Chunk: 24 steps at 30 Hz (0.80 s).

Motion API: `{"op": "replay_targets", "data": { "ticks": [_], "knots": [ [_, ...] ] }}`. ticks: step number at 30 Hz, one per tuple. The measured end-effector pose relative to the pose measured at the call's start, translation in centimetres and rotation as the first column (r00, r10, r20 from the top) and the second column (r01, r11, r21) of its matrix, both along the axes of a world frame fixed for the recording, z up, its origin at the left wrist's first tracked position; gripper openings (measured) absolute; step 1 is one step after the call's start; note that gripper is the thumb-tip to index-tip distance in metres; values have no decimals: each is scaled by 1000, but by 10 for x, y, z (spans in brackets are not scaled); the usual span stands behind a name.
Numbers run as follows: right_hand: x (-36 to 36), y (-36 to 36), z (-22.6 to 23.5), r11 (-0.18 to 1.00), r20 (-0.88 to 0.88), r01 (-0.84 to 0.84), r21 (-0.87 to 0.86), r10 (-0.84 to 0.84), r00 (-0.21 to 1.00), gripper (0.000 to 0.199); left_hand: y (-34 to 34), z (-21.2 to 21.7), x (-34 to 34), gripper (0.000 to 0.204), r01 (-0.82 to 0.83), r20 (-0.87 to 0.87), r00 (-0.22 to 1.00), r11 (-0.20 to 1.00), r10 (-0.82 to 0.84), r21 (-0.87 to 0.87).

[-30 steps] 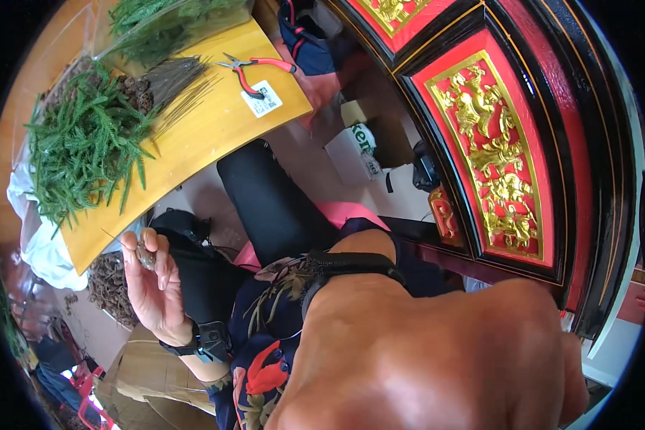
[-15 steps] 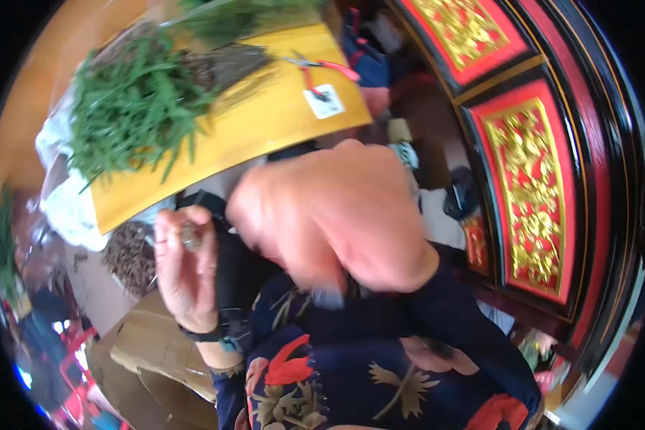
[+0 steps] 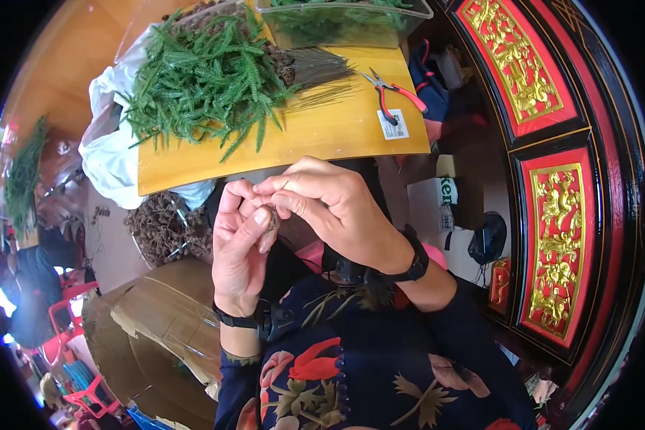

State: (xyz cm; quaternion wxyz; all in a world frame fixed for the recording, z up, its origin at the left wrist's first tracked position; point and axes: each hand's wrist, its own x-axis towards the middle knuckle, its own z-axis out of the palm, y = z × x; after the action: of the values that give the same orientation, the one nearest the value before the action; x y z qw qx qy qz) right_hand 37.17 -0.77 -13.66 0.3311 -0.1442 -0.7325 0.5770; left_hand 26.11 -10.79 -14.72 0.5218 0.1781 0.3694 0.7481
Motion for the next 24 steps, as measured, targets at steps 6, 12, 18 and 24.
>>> {"op": "replay_targets", "data": {
  "ticks": [6, 12, 18, 24],
  "knots": [
    [-2, 2, 4, 1000, 19, -3, -6, 3, 1000, 11, 1, 4, 0, 19, -52, -55, 997, 999, 51, -16],
    [-1, -1, 10, 978, 64, 11, -206, 3, 998, 9, -2, 6, -3, 13, 156, -78, 983, 980, -166, -126],
    [-1, -7, -4, 988, 8, 150, 41, -150, 989, 8, -1, -1, 0, 12, 152, -55, 985, 978, -161, -142],
    [0, -13, -2, 926, 73, 240, 291, -272, 960, 7, -3, -4, 2, 6, 109, 81, 992, 988, -100, -111]
  ]
}}
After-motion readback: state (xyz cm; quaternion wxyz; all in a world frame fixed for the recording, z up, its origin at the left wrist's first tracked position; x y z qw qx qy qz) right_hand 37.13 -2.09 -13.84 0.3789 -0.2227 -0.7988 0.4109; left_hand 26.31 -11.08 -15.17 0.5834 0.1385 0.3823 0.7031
